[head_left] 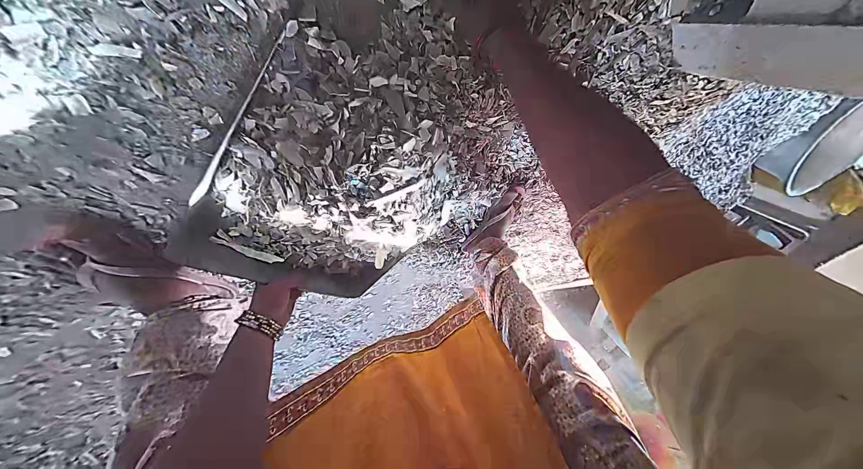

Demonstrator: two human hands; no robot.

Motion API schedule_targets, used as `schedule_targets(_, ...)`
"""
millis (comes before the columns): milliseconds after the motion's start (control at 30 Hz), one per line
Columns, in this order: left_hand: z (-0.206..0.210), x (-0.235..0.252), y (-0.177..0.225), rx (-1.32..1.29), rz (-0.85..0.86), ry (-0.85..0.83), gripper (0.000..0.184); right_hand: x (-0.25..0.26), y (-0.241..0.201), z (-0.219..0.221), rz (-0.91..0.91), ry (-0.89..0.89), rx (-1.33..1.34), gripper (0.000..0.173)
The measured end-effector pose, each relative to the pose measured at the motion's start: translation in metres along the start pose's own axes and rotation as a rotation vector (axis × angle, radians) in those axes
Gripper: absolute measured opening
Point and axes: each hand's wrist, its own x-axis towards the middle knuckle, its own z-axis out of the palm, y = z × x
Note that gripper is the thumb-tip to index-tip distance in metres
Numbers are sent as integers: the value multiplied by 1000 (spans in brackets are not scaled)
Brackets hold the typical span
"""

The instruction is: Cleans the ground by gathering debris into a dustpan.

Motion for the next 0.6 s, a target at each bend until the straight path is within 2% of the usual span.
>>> schedule_targets(67, 0, -2, 2, 0, -13, -10, 51, -24, -6, 26, -42, 44, -61, 69)
schedule_targets(133, -1, 0, 9, 4, -15, 1, 51, -61, -17, 44, -31, 45, -5, 73)
schedule_targets(200, -6, 1, 13, 24, -3, 5, 51, -95, -26, 54, 64, -40, 103, 72)
schedule_targets(300, -14, 6, 22, 32, 7, 27, 54, -120, -40, 51, 187, -198, 329, 67)
schedule_targets(367, -16, 9, 26, 25, -32, 58, 55, -143, -61, 55, 197, -262, 430, 64)
schedule_targets(500, -16, 6, 36, 31, -62, 74, 52, -204, -122, 71, 267, -440, 459, 62)
schedule_targets(600, -18, -5, 49, 181, -87, 58, 48, -266, -154, 74, 171, -507, 540, 65)
